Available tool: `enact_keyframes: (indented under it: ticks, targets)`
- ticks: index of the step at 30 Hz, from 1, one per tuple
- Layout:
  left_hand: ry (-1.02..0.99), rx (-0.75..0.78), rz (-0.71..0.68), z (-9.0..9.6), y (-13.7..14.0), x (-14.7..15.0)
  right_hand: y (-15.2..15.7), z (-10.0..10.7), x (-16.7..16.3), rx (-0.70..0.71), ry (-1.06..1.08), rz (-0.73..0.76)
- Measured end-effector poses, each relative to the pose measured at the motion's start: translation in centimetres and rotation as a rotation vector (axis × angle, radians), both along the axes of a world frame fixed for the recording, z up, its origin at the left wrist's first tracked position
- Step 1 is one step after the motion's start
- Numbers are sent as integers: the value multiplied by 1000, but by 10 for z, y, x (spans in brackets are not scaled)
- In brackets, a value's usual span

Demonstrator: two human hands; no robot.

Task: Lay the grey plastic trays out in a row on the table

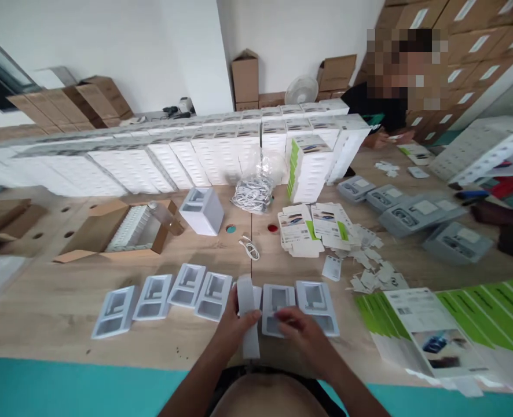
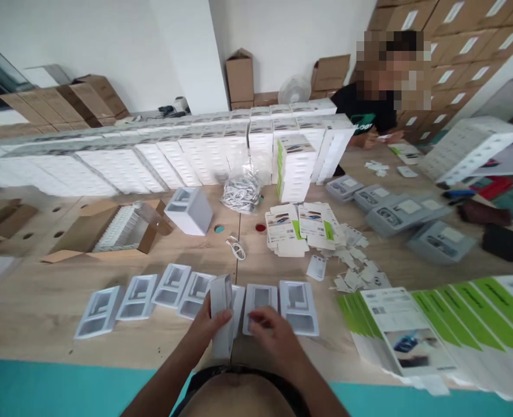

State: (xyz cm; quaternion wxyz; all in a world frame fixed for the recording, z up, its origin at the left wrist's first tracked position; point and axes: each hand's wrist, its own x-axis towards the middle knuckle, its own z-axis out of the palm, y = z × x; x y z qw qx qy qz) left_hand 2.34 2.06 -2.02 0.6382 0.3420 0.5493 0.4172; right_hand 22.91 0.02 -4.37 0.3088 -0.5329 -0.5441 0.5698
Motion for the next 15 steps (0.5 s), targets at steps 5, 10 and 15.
enact_keyframes:
  ticks: [5, 10, 15]
  targets:
    - [35, 39, 4, -18, -3, 16, -8, 29, -53, 122, 63, 29]
    - [142, 91, -71, -33, 6, -16, -3, 13, -45, 55, 145, 6]
    - [1103, -11, -70, -73, 16, -106, 1, 15, -25, -32, 118, -91]
